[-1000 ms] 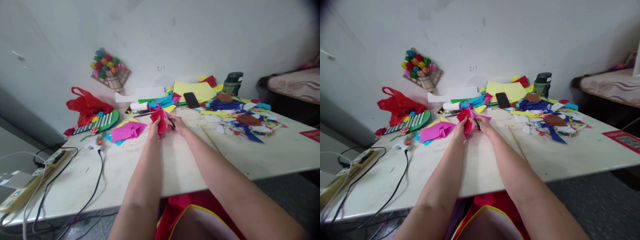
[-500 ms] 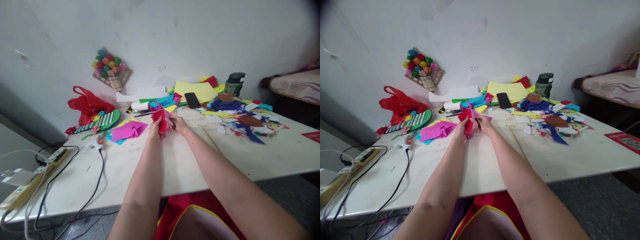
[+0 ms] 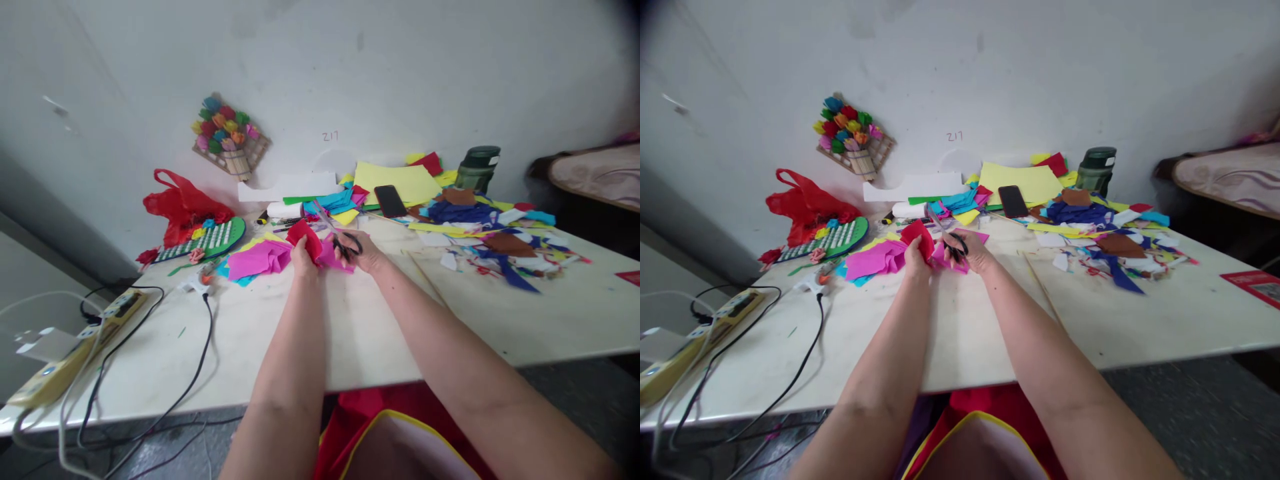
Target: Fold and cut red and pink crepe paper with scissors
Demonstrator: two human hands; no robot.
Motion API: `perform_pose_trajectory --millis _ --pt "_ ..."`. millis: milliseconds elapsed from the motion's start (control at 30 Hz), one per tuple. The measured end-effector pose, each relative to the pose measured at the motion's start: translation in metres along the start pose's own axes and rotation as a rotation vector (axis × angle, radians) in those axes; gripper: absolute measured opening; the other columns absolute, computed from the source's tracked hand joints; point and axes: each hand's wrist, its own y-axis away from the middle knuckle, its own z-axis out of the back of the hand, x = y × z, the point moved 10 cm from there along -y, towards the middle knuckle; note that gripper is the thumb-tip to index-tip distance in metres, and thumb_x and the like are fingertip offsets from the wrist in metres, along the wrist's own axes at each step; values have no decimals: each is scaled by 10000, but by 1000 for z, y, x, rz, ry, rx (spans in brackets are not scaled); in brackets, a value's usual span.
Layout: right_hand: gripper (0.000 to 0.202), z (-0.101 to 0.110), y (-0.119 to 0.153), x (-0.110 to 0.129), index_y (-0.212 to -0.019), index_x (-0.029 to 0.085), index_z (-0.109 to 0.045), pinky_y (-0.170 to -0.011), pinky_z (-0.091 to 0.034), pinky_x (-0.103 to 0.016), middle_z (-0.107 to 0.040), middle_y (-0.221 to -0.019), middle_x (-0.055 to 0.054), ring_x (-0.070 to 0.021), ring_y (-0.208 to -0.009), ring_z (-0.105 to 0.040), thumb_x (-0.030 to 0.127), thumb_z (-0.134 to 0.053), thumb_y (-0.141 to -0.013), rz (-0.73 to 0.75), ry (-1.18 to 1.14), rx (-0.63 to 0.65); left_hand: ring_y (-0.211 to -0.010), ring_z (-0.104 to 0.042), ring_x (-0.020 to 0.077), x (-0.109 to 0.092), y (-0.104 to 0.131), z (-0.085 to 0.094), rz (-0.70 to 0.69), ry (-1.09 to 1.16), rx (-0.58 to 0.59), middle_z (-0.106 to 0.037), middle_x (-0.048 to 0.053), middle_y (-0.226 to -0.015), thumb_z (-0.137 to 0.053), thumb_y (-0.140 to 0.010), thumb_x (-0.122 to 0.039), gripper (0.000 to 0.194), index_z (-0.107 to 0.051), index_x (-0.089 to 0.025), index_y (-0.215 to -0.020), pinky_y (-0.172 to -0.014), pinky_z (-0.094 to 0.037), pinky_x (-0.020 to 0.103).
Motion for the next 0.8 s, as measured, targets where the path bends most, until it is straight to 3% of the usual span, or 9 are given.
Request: perform_pose_trajectory --millis 133,267,333,400,567,800 --pt "393 35 -2 13 -811 153 -621 -338 -344 -218 -578 -558 -6 -123 -404 -518 513 -597 -655 77 236 -323 -500 -561 112 -15 1 2 -115 -15 -42 -577 9 -556 -580 -663 -188 124 -573 -109 -758 -501 -444 211" --pt "327 70 7 23 -827 190 -668 -568 -456 -289 -646 -697 -58 -210 -676 -609 465 -581 -674 -24 949 -621 -509 -572 123 -16 4 -6 -141 -12 12 -595 12 -587 -642 -616 -181 202 -585 -106 -795 -516 -454 234" --pt "313 77 8 21 -843 193 -681 -649 -449 -331 -663 -783 -96 -257 -800 -611 436 -551 -697 -155 1278 -631 -529 -582 127 -14 5 -10 -142 -4 50 -611 19 -618 -668 -601 -193 235 -593 -111 -808 -543 -465 246" --pt "329 82 9 13 -883 183 -681 -678 -440 -341 -664 -857 -124 -271 -855 -606 415 -513 -721 -286 1437 -575 -552 -592 131 -11 7 -15 -134 0 100 -624 27 -644 -689 -590 -210 261 -602 -113 -816 -578 -476 257" --pt "386 86 10 -1 -958 163 -665 -680 -436 -307 -652 -954 -140 -260 -900 -602 422 -490 -731 -445 1503 -474 -596 -612 155 -4 9 -22 -100 -30 168 -638 45 -674 -728 -558 -241 311 -613 -113 -817 -640 -490 291" --pt "368 88 8 -5 -968 146 -656 -669 -441 -295 -646 -959 -152 -255 -891 -606 389 -520 -726 -474 1530 -446 -589 -605 146 2 13 -28 -66 -68 215 -645 45 -689 -749 -540 -255 323 -618 -119 -803 -653 -494 297"
